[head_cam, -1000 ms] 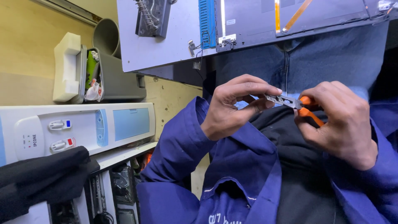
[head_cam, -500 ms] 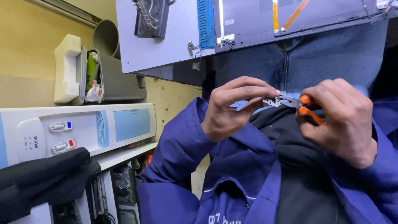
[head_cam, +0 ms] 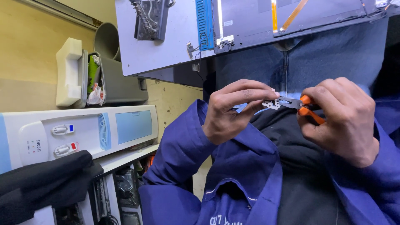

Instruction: The person holds a small metal component and uses orange-handled pliers to bend and shape it. They manipulate the component with both hands, adjusting its position and applying pressure with the tool.

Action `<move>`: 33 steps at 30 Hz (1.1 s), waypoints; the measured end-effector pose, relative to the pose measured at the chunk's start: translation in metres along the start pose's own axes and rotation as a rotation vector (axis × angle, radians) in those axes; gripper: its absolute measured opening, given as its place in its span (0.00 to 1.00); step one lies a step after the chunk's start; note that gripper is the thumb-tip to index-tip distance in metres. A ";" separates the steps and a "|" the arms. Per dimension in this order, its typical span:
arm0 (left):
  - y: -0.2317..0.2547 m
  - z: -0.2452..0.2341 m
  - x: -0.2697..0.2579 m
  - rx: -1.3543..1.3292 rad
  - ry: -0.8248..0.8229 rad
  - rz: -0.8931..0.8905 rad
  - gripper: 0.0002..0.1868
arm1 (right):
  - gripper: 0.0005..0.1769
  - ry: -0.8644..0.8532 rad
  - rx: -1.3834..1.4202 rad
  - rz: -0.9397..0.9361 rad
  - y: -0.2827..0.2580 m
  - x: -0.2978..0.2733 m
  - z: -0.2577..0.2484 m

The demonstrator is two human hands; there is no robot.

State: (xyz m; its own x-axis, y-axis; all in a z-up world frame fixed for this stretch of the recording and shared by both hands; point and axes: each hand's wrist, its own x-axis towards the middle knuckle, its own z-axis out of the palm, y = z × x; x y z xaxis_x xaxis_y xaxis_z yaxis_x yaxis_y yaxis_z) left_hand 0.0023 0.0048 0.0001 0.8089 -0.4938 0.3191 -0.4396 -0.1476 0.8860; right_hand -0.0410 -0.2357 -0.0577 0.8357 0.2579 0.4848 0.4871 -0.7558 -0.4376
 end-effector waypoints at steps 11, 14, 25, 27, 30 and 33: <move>0.001 -0.010 0.002 0.158 -0.177 0.133 0.13 | 0.10 -0.121 0.142 0.082 0.002 -0.001 0.007; -0.009 -0.015 0.000 0.361 -0.249 0.243 0.15 | 0.12 -0.210 0.288 0.111 0.002 -0.001 0.016; -0.005 -0.033 0.006 0.588 -0.378 0.309 0.10 | 0.04 -0.332 0.494 0.149 -0.010 -0.001 0.041; -0.005 -0.031 0.004 0.567 -0.380 0.295 0.10 | 0.04 -0.338 0.503 0.145 -0.010 -0.002 0.043; -0.013 -0.027 -0.001 0.554 -0.332 0.285 0.12 | 0.08 -0.298 0.538 0.184 -0.009 -0.003 0.047; -0.017 -0.025 -0.002 0.547 -0.277 0.282 0.14 | 0.13 -0.243 0.561 0.227 -0.012 0.000 0.047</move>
State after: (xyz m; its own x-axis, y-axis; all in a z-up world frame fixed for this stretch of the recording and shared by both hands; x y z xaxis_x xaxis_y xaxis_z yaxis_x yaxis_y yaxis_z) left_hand 0.0178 0.0302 -0.0072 0.5361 -0.7681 0.3502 -0.8128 -0.3576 0.4599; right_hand -0.0348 -0.1988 -0.0881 0.9349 0.3074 0.1776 0.2953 -0.3957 -0.8696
